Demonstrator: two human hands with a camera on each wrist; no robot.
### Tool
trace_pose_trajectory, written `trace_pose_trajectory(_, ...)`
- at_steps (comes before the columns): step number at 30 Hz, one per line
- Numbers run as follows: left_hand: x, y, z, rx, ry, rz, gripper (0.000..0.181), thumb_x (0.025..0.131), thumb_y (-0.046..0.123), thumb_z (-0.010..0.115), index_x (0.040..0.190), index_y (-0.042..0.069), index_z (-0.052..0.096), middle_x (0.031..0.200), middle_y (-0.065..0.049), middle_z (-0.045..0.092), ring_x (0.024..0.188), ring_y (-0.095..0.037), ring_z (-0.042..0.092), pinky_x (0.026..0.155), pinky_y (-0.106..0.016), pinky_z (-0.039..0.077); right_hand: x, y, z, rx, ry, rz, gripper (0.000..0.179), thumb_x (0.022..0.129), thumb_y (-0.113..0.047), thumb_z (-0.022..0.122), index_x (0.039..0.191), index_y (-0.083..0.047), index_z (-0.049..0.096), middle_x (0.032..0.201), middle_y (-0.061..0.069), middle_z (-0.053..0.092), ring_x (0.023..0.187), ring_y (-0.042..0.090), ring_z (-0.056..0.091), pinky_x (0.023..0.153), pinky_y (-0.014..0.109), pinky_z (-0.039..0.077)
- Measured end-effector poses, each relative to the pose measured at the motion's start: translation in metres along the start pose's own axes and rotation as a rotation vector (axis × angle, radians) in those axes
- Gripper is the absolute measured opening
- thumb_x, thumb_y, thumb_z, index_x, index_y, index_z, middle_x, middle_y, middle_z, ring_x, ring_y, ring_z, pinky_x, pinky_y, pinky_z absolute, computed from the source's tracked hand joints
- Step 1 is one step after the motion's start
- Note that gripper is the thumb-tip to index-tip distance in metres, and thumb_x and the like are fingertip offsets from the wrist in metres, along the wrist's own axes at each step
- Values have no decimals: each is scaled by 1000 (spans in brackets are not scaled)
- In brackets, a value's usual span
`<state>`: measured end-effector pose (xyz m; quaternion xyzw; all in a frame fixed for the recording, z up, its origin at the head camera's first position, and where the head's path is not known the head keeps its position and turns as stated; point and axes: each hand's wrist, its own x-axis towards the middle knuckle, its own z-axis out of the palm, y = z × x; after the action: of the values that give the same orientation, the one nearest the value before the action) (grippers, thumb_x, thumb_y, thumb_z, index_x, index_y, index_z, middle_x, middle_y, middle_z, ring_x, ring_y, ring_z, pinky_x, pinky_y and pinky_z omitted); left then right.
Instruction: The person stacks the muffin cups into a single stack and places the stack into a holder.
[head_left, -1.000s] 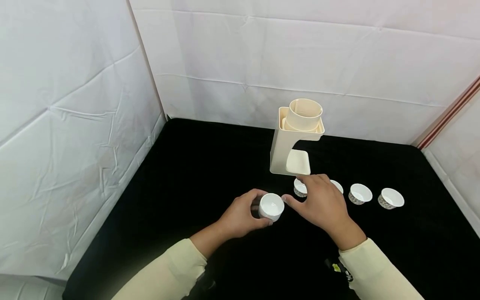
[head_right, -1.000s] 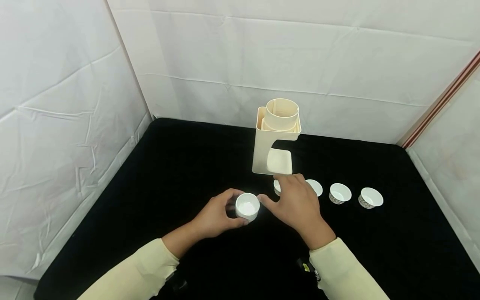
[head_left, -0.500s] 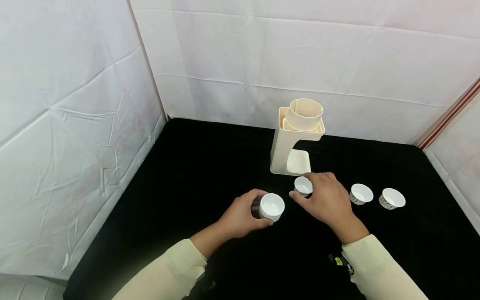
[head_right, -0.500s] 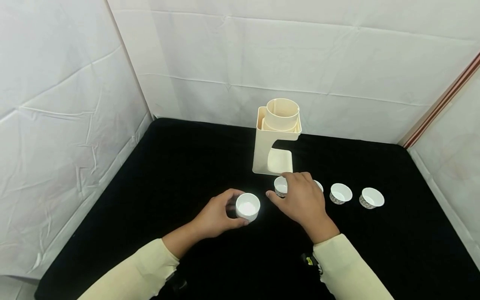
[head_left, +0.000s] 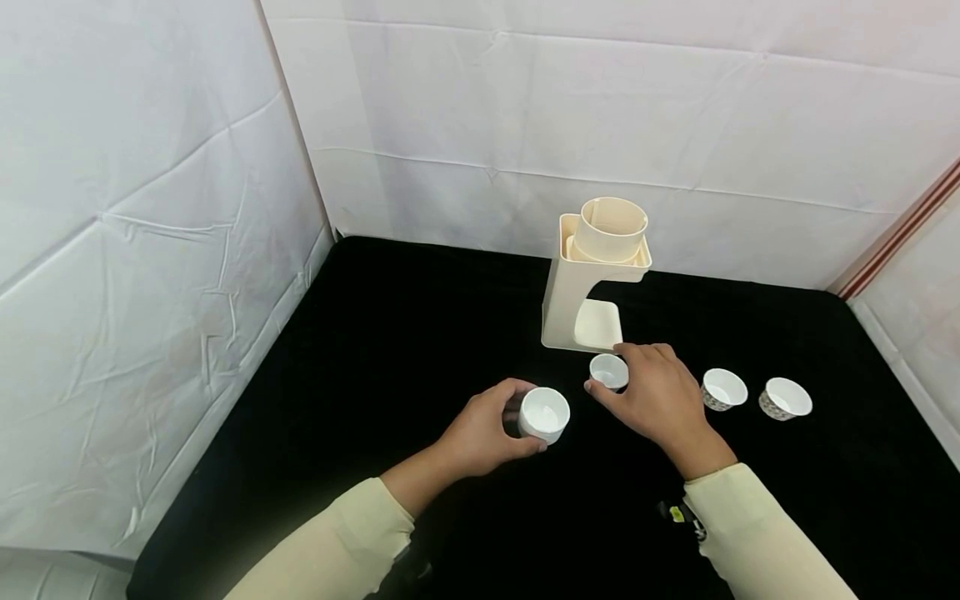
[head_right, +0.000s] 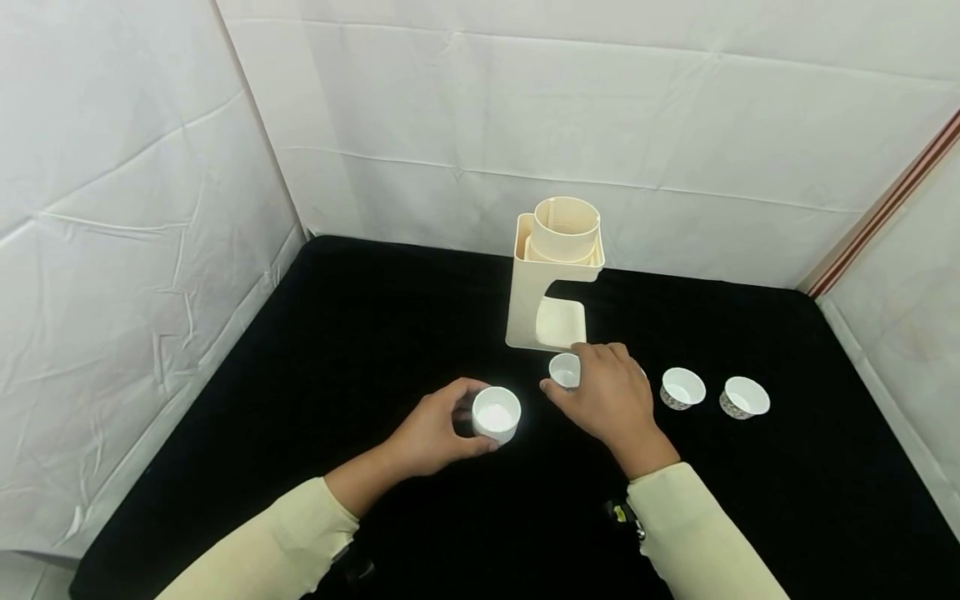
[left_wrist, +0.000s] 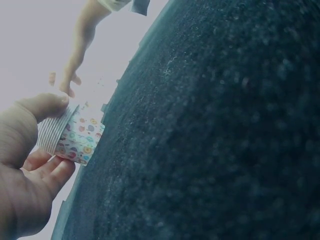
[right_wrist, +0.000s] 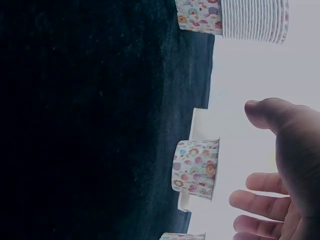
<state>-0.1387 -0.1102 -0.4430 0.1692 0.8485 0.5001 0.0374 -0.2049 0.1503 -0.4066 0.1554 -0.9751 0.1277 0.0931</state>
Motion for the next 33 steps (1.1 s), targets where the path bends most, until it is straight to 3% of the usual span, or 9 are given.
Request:
trace_pose_trajectory(7, 0, 1, 0, -1, 5, 5, 66, 80, 16, 91, 135, 9, 55, 129, -4, 62, 116, -19, 65, 95, -21, 53, 3, 4, 2, 2, -21, 17, 73, 85, -59, 74, 131, -3, 63, 124, 21, 67, 122, 40, 54, 96, 60, 49)
trace_pose_trajectory(16, 0, 1, 0, 6, 7, 6, 66, 79, 15, 91, 135, 9, 56, 128, -4, 62, 116, -19, 66, 95, -21, 53, 4, 6, 7, 25, -61, 39, 71, 85, -59, 75, 130, -6, 64, 120, 19, 68, 117, 39, 55, 82, 61, 53)
trace_pose_trajectory(33, -1, 1, -1, -11, 4, 9, 65, 79, 14, 91, 134, 9, 56, 128, -3, 62, 117, -19, 65, 96, -21, 53, 7, 9, 12, 19, -75, 48, 63, 86, -53, 76, 126, -7, 67, 111, 16, 71, 113, 40, 57, 77, 60, 54)
